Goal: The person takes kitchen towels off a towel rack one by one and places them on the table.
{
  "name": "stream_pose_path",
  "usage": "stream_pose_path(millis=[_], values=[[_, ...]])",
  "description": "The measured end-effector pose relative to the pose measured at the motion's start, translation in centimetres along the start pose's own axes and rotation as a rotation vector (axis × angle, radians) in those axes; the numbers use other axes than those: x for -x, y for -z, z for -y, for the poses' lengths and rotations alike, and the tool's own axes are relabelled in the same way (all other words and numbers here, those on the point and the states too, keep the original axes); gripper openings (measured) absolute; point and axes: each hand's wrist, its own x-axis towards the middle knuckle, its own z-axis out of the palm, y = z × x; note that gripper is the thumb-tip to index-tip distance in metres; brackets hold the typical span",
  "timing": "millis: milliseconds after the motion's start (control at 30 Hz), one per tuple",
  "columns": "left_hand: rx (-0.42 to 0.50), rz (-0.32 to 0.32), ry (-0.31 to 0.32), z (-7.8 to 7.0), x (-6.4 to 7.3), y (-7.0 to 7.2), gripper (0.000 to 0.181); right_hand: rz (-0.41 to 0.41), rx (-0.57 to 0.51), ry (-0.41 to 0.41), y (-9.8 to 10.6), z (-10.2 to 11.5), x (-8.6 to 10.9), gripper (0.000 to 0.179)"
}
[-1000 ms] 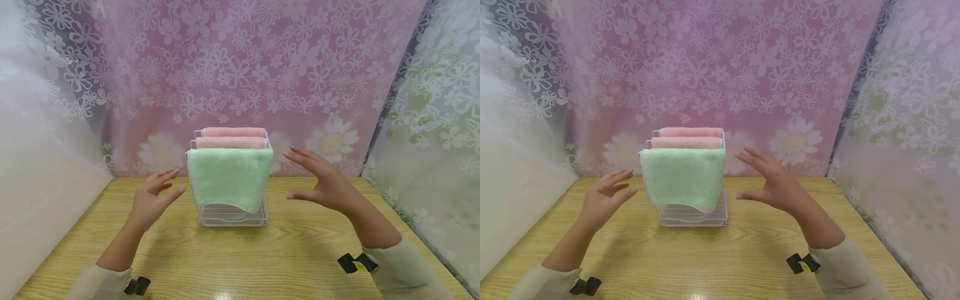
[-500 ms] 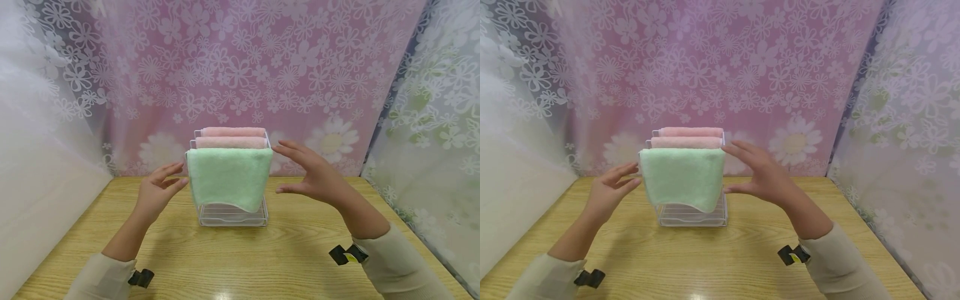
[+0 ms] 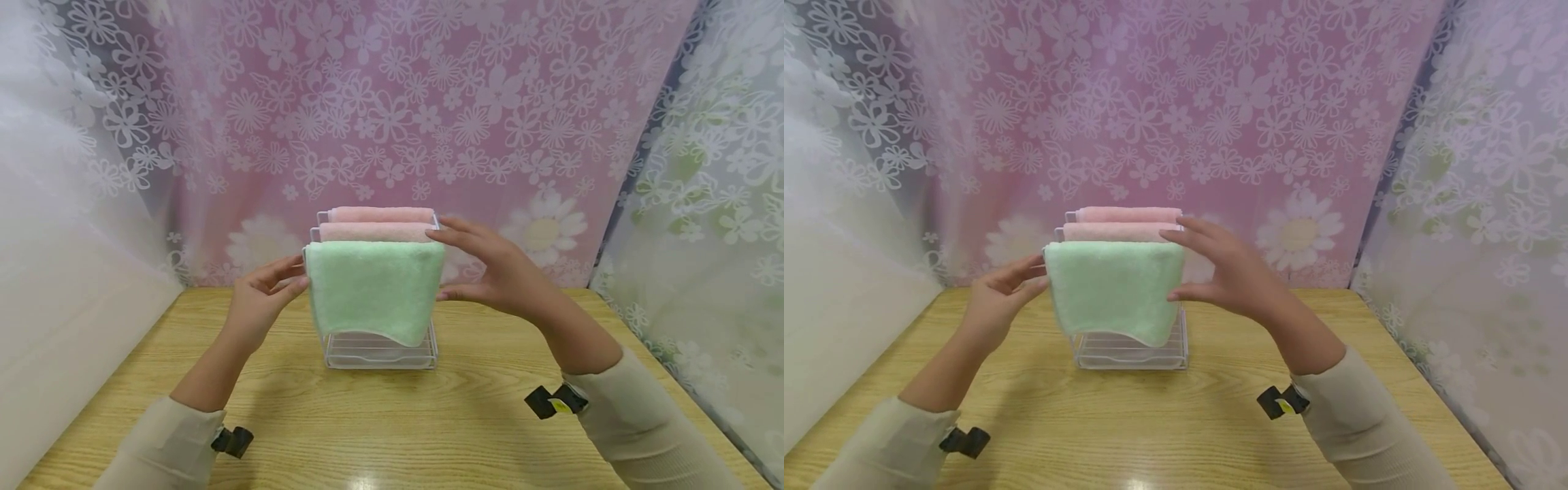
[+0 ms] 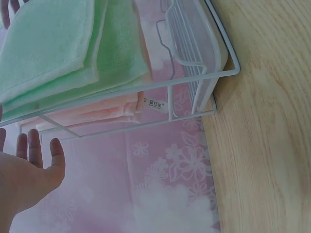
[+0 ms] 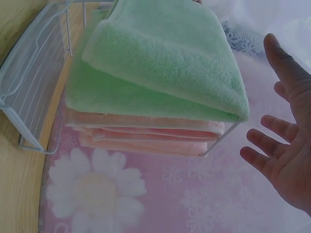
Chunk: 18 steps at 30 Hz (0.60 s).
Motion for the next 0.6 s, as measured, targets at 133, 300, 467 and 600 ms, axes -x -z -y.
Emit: stream_pose_path(millis=[133, 300, 467, 600], values=[[0.079, 0.002, 0.034, -0.3, -0.3, -0.1, 0.049, 0.005, -0.017, 0.014, -0.1, 0.2, -0.7, 0.079], [0.113, 0.004, 0.081, -0.7, -0.5, -0.2, 0.052, 0.021, -0.039, 0.026, -0.4, 0.3, -1.5, 0.076], [0.123, 0.007, 0.073, -0.8, -0.7, -0.3, 0.046, 0.028, -0.054, 0.033, -0.8, 0.5, -2.0, 0.072], [0.162, 0.013, 0.062, -0.7, -1.0, -0.3, 0.036, 0.037, -0.047, 0.015, -0.9, 0.7, -2.3, 0.068]])
